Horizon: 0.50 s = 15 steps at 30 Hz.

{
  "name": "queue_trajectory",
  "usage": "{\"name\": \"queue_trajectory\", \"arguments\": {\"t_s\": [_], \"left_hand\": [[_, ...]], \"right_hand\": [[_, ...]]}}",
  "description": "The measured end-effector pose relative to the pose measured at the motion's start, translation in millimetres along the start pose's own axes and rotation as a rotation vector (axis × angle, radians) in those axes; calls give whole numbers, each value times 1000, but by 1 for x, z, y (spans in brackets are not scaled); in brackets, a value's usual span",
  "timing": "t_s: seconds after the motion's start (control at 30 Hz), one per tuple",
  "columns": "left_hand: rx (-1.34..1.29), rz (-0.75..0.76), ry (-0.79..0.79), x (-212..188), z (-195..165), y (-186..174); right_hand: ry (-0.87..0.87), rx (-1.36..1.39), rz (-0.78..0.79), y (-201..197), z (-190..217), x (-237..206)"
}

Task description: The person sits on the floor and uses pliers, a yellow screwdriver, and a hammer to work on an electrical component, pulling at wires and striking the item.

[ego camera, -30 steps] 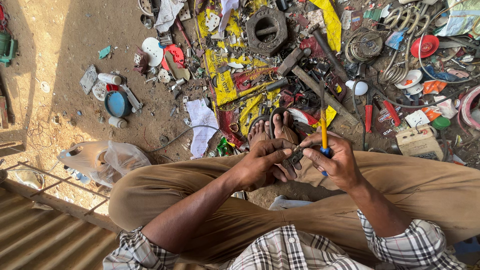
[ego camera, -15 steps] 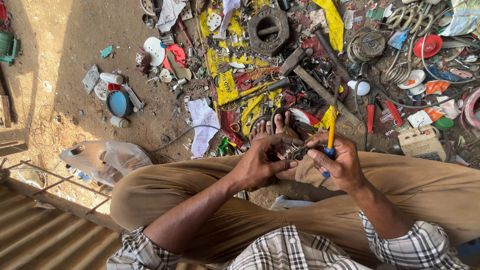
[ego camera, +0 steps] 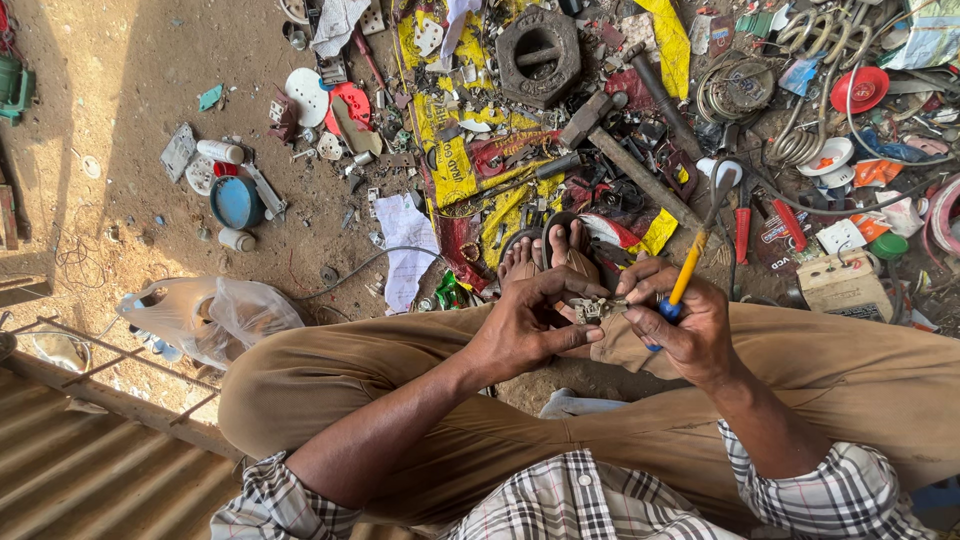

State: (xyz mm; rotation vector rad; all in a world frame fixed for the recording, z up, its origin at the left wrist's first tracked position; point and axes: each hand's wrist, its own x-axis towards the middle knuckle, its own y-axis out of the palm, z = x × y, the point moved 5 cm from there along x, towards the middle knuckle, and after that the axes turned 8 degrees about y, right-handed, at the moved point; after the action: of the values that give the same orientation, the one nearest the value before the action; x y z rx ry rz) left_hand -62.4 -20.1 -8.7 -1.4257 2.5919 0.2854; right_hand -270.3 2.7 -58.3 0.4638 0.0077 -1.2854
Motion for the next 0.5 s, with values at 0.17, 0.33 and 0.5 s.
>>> {"name": "queue_trajectory", "arguments": {"t_s": [0.17,0.33,0.5], "left_hand": [[-20,-20,67,0,-2,-1],[-99,-14,109,-2,-8,1],[127,-61,172,-3,-13,0]], "right_hand": [[-111,-156,7,4,12,-1],[-228,-298,-21,6,18,-4],[-140,-276,-19,9,15,-4]]}}
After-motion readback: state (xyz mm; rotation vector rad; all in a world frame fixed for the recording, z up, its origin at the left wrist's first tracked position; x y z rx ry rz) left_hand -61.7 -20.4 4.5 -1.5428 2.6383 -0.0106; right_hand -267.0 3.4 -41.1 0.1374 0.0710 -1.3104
